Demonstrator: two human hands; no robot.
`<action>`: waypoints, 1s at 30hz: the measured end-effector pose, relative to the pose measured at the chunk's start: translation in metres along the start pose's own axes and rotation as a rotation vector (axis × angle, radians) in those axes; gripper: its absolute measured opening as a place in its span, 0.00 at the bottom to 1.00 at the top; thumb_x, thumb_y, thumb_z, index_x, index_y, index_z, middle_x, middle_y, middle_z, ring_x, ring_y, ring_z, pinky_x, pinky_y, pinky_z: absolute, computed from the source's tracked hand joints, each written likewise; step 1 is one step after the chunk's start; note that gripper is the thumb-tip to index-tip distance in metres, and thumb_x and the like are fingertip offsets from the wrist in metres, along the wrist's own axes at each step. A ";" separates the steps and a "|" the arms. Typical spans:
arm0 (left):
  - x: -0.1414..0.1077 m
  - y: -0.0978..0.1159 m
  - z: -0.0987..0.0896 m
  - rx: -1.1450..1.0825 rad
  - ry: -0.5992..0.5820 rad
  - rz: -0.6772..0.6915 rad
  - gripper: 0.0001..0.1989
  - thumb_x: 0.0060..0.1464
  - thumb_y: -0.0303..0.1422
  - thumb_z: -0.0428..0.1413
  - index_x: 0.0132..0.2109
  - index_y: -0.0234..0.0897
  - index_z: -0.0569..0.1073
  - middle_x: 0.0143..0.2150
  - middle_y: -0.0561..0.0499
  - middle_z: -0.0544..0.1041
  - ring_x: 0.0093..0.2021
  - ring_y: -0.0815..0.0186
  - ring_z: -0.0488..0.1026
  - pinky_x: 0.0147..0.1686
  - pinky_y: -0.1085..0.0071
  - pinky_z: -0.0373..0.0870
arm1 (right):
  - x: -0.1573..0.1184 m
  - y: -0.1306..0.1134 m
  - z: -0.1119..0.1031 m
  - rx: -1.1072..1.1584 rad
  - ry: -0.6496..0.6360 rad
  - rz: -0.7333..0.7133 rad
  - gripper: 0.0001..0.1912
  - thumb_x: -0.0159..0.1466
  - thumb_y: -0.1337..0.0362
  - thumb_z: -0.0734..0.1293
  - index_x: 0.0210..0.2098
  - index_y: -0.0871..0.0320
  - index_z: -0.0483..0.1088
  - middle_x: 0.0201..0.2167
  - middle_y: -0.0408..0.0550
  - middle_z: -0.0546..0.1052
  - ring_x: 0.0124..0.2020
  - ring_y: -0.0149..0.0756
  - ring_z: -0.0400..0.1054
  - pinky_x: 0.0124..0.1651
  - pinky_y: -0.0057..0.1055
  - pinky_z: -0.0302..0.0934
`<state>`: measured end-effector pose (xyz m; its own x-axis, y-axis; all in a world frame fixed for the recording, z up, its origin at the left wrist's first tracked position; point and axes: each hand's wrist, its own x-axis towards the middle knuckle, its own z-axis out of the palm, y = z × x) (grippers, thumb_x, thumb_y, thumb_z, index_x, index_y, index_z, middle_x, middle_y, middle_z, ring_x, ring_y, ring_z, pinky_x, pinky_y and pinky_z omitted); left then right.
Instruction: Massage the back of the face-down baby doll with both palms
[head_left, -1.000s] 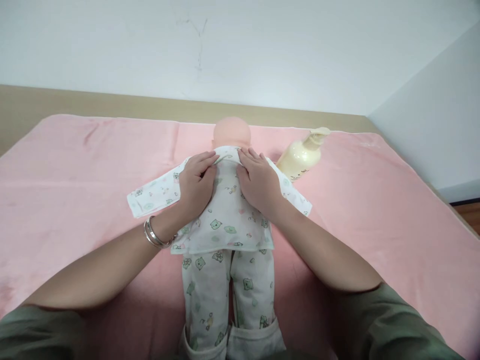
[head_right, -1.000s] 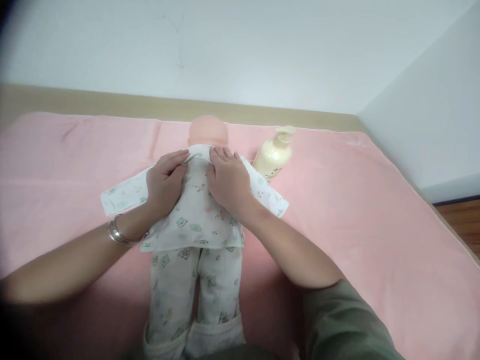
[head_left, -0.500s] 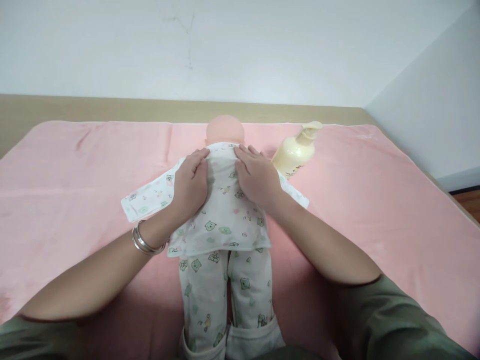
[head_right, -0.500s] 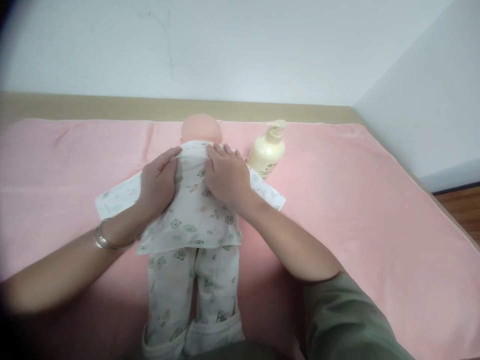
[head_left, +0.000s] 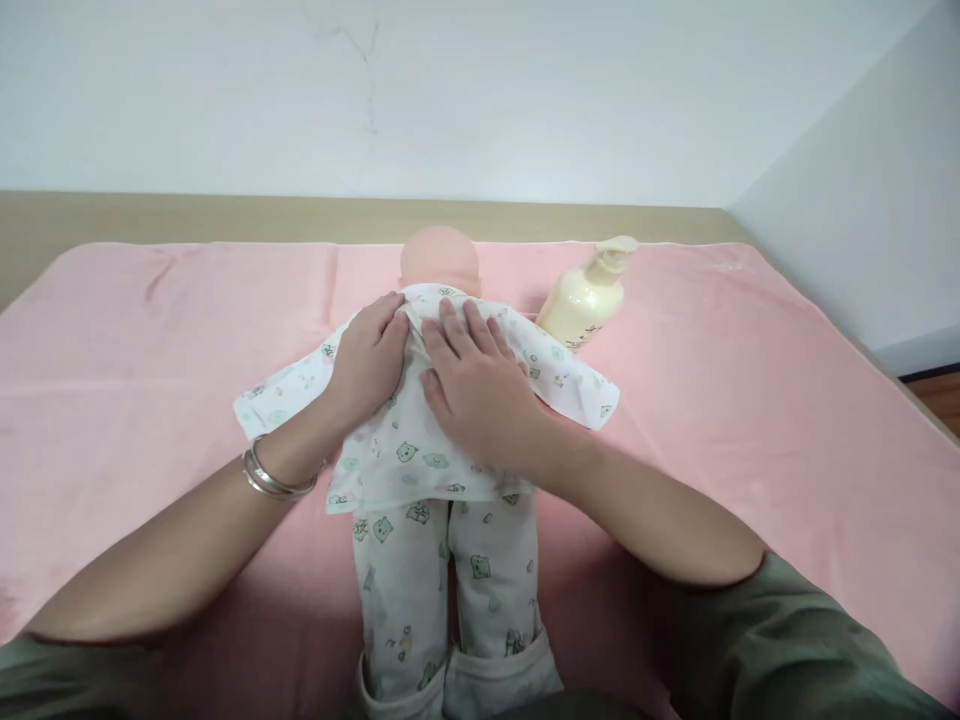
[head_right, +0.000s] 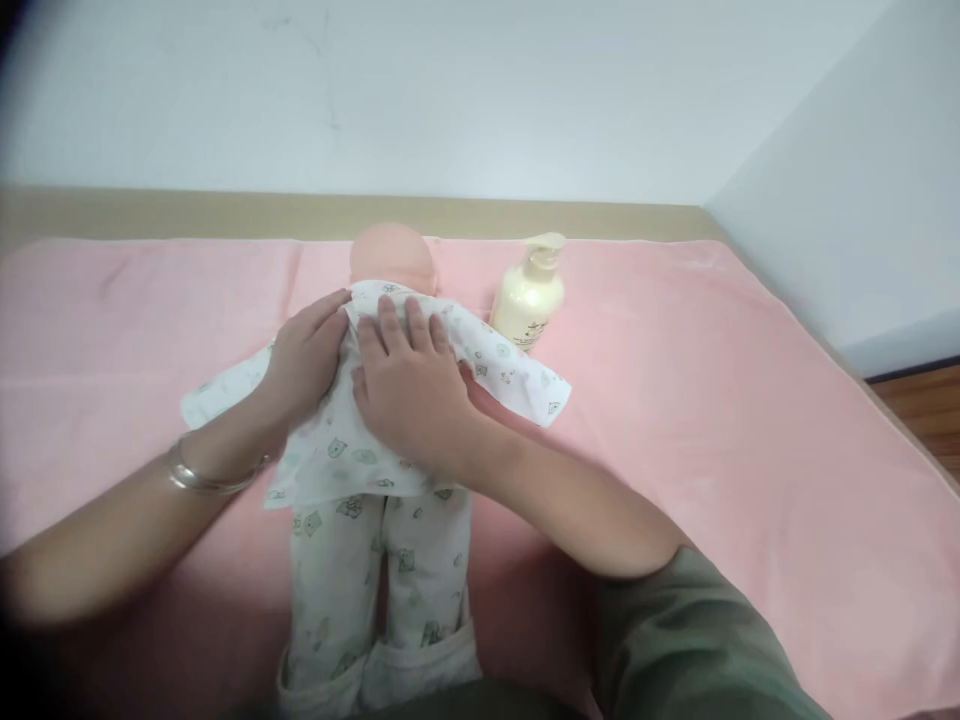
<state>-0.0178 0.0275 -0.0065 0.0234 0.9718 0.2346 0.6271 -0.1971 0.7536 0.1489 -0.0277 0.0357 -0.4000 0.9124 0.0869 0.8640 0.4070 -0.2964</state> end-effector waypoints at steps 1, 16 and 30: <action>-0.004 0.002 0.001 0.029 0.001 0.000 0.24 0.67 0.37 0.46 0.63 0.38 0.77 0.69 0.42 0.75 0.72 0.49 0.69 0.75 0.46 0.62 | 0.005 0.007 -0.001 0.041 -0.019 0.018 0.32 0.78 0.60 0.53 0.78 0.64 0.53 0.80 0.58 0.48 0.82 0.59 0.38 0.82 0.59 0.38; 0.000 0.010 -0.002 -0.016 -0.054 -0.036 0.27 0.62 0.35 0.45 0.63 0.34 0.75 0.67 0.40 0.76 0.69 0.49 0.71 0.75 0.47 0.62 | -0.010 -0.008 0.009 -0.099 0.116 -0.040 0.33 0.74 0.62 0.57 0.74 0.76 0.57 0.76 0.73 0.57 0.79 0.61 0.49 0.81 0.54 0.47; -0.016 0.016 0.005 0.004 -0.050 -0.030 0.35 0.57 0.33 0.47 0.70 0.26 0.68 0.75 0.36 0.66 0.79 0.47 0.56 0.80 0.44 0.48 | -0.016 -0.015 0.008 -0.203 0.096 -0.022 0.38 0.74 0.59 0.58 0.74 0.83 0.53 0.75 0.80 0.56 0.78 0.68 0.49 0.79 0.57 0.49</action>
<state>-0.0041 0.0094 -0.0012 0.0431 0.9826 0.1808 0.6311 -0.1671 0.7575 0.1398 -0.0483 0.0309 -0.3965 0.8993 0.1844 0.9032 0.4181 -0.0973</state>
